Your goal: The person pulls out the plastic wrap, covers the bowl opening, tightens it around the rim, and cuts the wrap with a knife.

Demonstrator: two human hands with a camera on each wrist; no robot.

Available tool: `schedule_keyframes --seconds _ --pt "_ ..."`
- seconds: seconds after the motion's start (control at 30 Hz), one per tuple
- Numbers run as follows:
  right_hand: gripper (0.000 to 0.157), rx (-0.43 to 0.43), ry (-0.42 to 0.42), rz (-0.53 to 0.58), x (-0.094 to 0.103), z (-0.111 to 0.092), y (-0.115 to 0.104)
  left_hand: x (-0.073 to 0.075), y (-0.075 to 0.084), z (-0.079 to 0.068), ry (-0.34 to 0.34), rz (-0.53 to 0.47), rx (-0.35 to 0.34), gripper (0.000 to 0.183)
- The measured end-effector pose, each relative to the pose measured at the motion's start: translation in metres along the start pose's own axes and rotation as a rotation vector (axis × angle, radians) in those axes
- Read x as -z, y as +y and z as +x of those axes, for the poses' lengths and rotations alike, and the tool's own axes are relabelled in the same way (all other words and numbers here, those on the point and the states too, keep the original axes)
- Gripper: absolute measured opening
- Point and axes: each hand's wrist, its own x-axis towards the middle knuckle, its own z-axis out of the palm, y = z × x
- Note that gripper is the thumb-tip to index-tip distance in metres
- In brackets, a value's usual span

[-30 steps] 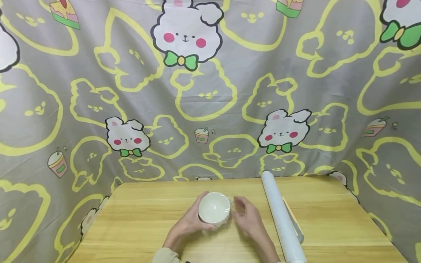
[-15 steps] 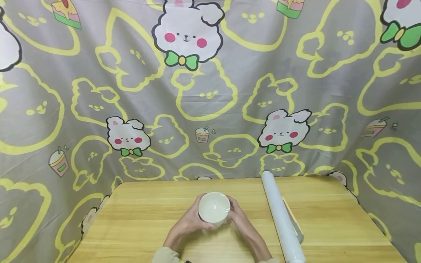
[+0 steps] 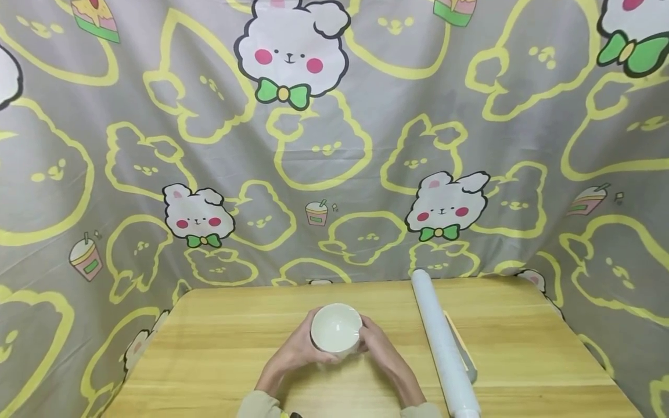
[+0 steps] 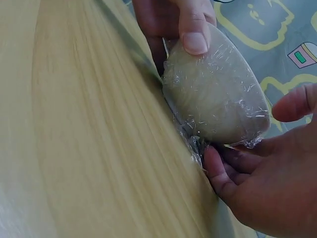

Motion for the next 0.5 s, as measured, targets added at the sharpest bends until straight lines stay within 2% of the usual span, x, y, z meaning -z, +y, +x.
schedule_keyframes --seconds 0.17,0.3,0.37,0.43,0.5 --pt "0.069 -0.012 0.006 0.022 0.004 0.001 -0.002 0.0 0.0 0.006 -0.017 -0.005 0.006 0.115" --pt "0.072 -0.027 0.02 0.06 0.009 -0.002 -0.003 0.0 -0.003 0.008 -0.056 0.02 0.028 0.127" --pt "0.069 -0.033 0.062 0.051 0.013 -0.005 -0.007 0.002 -0.004 0.009 -0.075 0.014 0.029 0.134" --pt "0.063 -0.036 0.13 0.016 0.019 -0.009 -0.013 0.007 -0.003 0.008 -0.096 -0.048 0.03 0.138" --pt "0.056 -0.013 0.186 -0.04 0.028 -0.012 -0.022 0.015 0.0 0.007 -0.102 -0.113 0.036 0.133"
